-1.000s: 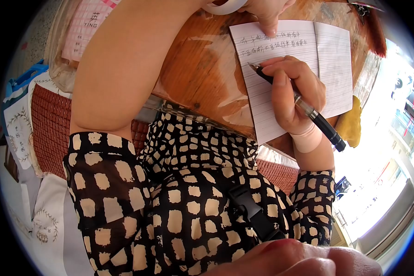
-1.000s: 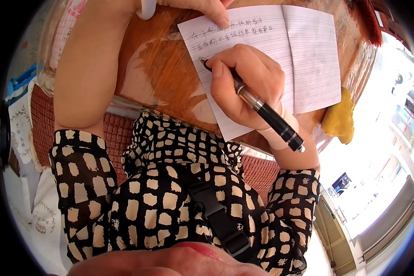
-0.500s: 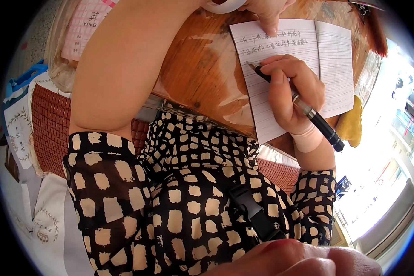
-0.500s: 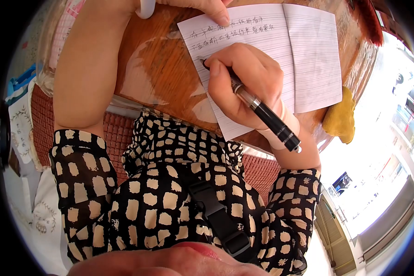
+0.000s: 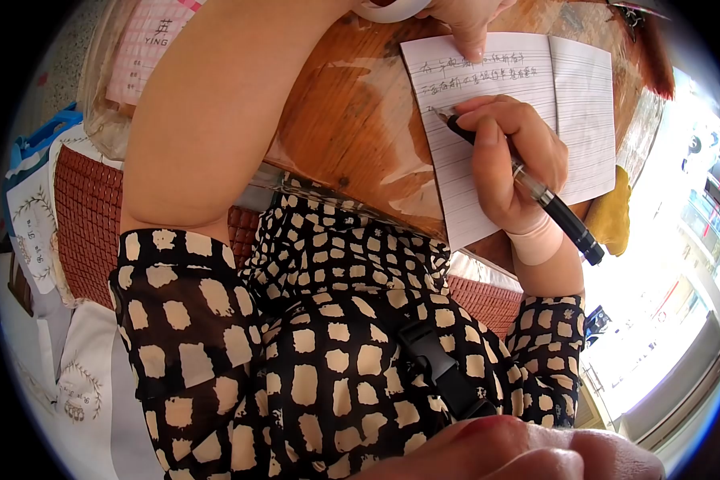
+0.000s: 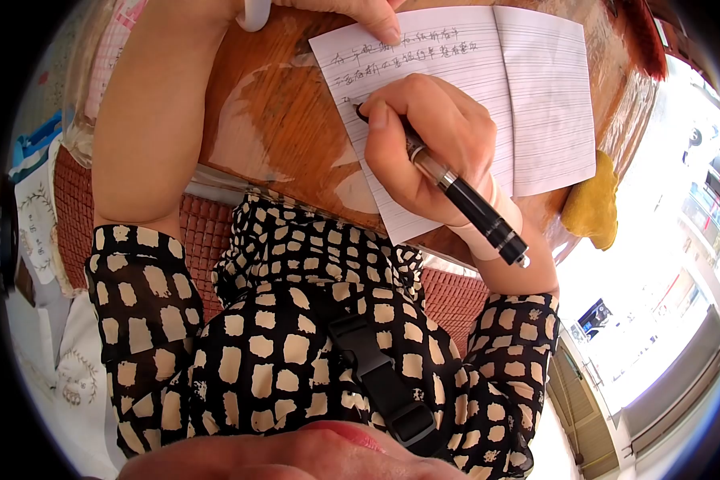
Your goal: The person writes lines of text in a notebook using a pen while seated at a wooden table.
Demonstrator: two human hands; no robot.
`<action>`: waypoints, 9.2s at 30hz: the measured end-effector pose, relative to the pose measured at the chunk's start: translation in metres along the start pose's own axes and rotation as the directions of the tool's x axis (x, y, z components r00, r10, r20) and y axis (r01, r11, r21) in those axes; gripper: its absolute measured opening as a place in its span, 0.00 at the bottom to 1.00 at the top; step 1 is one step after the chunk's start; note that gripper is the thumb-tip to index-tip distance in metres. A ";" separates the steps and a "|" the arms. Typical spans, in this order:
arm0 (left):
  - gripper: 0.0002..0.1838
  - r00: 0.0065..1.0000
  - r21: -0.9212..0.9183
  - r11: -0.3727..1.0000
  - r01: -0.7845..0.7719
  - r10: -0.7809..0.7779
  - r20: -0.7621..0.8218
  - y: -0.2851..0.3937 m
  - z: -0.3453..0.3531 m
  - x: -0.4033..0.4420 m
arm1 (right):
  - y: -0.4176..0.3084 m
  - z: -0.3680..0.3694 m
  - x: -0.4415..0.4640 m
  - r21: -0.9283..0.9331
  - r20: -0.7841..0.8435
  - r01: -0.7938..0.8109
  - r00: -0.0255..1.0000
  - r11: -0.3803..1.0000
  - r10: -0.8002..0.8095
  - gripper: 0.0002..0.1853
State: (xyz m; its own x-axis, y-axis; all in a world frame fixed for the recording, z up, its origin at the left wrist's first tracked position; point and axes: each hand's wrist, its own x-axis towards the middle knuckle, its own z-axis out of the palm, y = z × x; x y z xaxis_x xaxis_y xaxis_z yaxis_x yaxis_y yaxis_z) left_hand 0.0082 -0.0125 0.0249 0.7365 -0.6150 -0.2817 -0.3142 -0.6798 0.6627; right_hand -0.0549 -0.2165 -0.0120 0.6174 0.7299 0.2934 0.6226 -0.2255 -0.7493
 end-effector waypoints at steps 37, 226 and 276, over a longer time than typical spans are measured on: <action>0.13 0.997 -0.029 0.997 0.076 -0.076 0.006 0.007 -0.002 -0.005 | -0.003 -0.003 0.002 -0.027 -0.020 -0.042 0.999 0.999 0.042 0.02; 0.15 0.996 0.049 0.998 0.050 -0.046 -0.073 0.005 0.000 -0.004 | -0.001 -0.008 -0.001 -0.035 -0.053 -0.071 0.996 0.997 0.069 0.02; 0.15 0.992 0.087 0.988 0.127 -0.124 -0.039 0.010 0.000 -0.004 | 0.000 -0.009 0.000 -0.103 -0.110 -0.123 0.988 0.987 0.112 0.03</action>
State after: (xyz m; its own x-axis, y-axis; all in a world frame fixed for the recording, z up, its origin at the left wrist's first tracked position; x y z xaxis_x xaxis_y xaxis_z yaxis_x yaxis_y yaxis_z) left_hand 0.0026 -0.0171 0.0327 0.7926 -0.5100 -0.3342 -0.2694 -0.7846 0.5585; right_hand -0.0503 -0.2221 -0.0066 0.7322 0.6249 0.2709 0.5880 -0.3792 -0.7145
